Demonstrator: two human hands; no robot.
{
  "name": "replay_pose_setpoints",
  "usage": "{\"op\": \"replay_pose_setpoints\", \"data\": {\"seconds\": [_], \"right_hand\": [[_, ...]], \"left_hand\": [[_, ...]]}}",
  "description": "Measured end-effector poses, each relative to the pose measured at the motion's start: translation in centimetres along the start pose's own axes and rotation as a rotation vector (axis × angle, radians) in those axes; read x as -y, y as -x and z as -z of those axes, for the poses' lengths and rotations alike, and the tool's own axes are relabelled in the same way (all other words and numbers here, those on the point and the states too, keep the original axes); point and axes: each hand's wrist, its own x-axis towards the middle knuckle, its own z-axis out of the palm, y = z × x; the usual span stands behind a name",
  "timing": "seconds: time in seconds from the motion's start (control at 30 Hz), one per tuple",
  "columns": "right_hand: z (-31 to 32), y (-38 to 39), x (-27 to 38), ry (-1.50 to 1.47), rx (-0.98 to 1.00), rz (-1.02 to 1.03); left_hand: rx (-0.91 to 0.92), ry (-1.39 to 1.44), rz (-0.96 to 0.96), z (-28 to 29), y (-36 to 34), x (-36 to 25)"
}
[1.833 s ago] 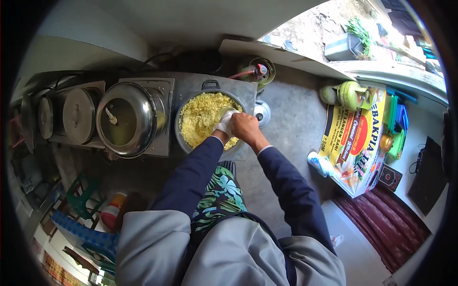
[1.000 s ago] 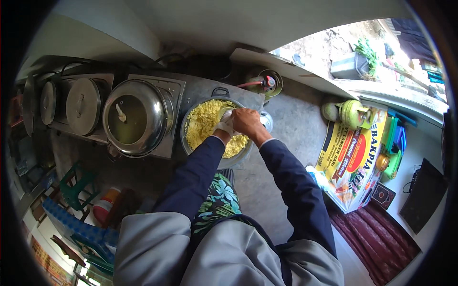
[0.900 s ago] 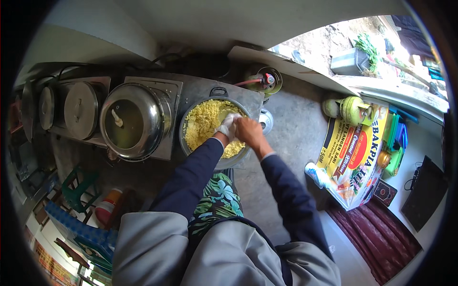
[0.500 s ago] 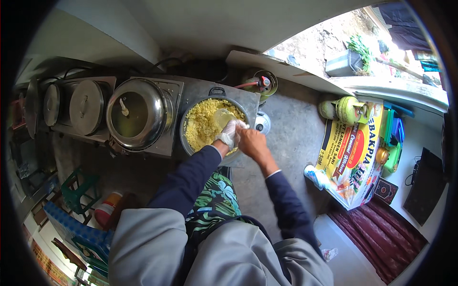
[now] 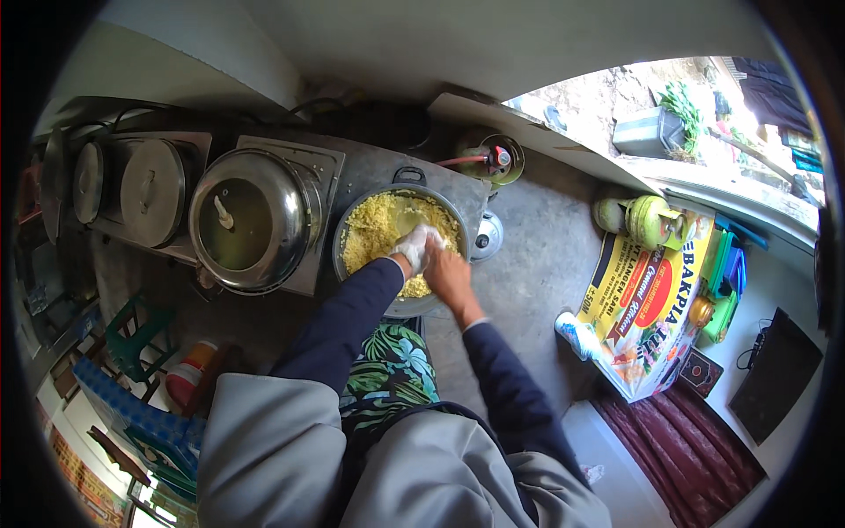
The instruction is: The person mixes and mashes a bowl of yellow dough by hand and with a pink spatula at a workstation.
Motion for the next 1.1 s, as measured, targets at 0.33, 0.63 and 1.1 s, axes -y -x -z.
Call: {"op": "replay_pose_setpoints", "data": {"seconds": [0.33, 0.63, 1.1], "right_hand": [[9.3, 1.1, 2.1, 0.184, 0.023, 0.299], [3.3, -4.1, 4.5, 0.244, 0.093, 0.3], [5.4, 0.3, 8.8, 0.302, 0.075, 0.407]], "left_hand": [[0.166, 0.43, -0.102, -6.8, 7.2, -2.1], [0.097, -0.017, -0.236, 2.3, 2.5, -3.3], [0.262, 0.486, -0.244, -0.1, 11.6, -4.1]]}}
